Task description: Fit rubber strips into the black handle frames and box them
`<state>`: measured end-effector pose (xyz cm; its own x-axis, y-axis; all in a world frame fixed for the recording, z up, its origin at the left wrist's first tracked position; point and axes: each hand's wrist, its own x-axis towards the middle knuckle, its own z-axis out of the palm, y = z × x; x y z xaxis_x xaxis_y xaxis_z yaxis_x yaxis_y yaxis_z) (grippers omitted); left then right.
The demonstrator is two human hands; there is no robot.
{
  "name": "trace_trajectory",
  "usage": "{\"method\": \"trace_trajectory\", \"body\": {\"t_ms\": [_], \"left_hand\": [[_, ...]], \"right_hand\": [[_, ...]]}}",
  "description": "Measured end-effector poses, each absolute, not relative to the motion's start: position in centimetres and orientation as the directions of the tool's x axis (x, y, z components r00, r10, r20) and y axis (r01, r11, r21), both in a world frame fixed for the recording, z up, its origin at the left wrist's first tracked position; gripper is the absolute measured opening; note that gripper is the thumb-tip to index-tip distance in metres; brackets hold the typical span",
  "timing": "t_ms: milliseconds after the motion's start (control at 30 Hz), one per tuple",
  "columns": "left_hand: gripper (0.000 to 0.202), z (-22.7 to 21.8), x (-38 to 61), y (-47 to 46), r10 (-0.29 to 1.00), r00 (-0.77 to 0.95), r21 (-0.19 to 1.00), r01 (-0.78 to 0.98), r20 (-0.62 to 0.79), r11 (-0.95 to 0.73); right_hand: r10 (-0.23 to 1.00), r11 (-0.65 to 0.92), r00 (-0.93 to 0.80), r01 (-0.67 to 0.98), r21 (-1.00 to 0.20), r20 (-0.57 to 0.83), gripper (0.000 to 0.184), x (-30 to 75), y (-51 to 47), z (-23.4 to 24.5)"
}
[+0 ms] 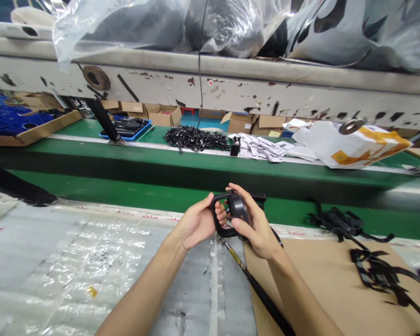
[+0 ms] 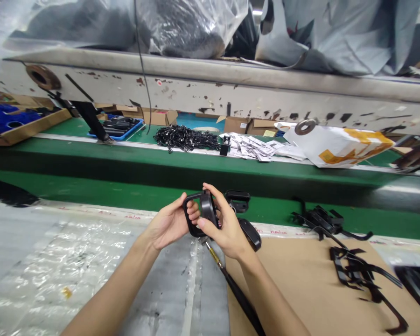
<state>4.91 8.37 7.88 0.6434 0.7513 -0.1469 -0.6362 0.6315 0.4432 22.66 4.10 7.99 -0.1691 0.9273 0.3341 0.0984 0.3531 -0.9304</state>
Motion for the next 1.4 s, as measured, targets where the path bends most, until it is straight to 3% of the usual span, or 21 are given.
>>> {"method": "trace_trajectory", "body": {"t_ms": [267,567,767,933,1000,1100,1167,1233,1300,1400], "left_hand": [[0.036,8.0,4.0,8.4,0.767,0.637,0.594,-0.587,-0.08,0.55],[0.039,8.5,4.4,7.9,0.83,0.542,0.568,-0.646,-0.129,0.51],[0.039,8.8,4.4,7.8,0.775,0.619,0.546,-0.607,-0.13,0.577],[0.04,9.3,4.5,7.2,0.808,0.571,0.544,-0.635,-0.147,0.548],[0.039,9.7,4.2,6.9,0.824,0.556,0.576,-0.642,-0.106,0.507],[0.039,10.6,3.4,6.8,0.853,0.517,0.521,-0.711,-0.068,0.472],[0.041,11.1,2.9,7.0,0.879,0.472,0.453,-0.771,-0.066,0.448],[0.041,11.4,2.4,7.1,0.889,0.45,0.434,-0.785,-0.089,0.441],[0.039,11.6,2.2,7.1,0.875,0.464,0.461,-0.751,-0.14,0.472],[0.037,11.8,2.3,6.8,0.856,0.493,0.537,-0.685,-0.157,0.493]], "right_hand": [[0.895,0.441,-0.171,0.205,-0.874,0.411,0.078,22.6,3.6,8.0],[0.894,0.427,-0.184,0.072,-0.902,0.408,0.079,22.5,3.7,8.0],[0.876,0.479,-0.158,0.192,-0.857,0.455,0.081,22.6,3.5,8.1],[0.845,0.535,-0.198,0.295,-0.792,0.497,0.083,22.5,3.2,8.3],[0.826,0.561,-0.23,0.237,-0.793,0.515,0.089,22.4,3.0,8.4],[0.832,0.539,-0.138,-0.027,-0.842,0.537,0.092,22.2,3.2,8.2],[0.897,0.43,-0.03,-0.18,-0.885,0.442,0.066,22.0,3.6,7.9],[0.964,0.245,-0.048,-0.201,-0.948,0.26,0.038,21.6,4.0,7.6],[0.98,0.07,-0.174,-0.134,-0.989,0.093,0.039,21.0,4.1,7.5],[0.941,-0.021,-0.338,-0.075,-0.997,0.006,0.046,20.1,3.7,7.8]]}}
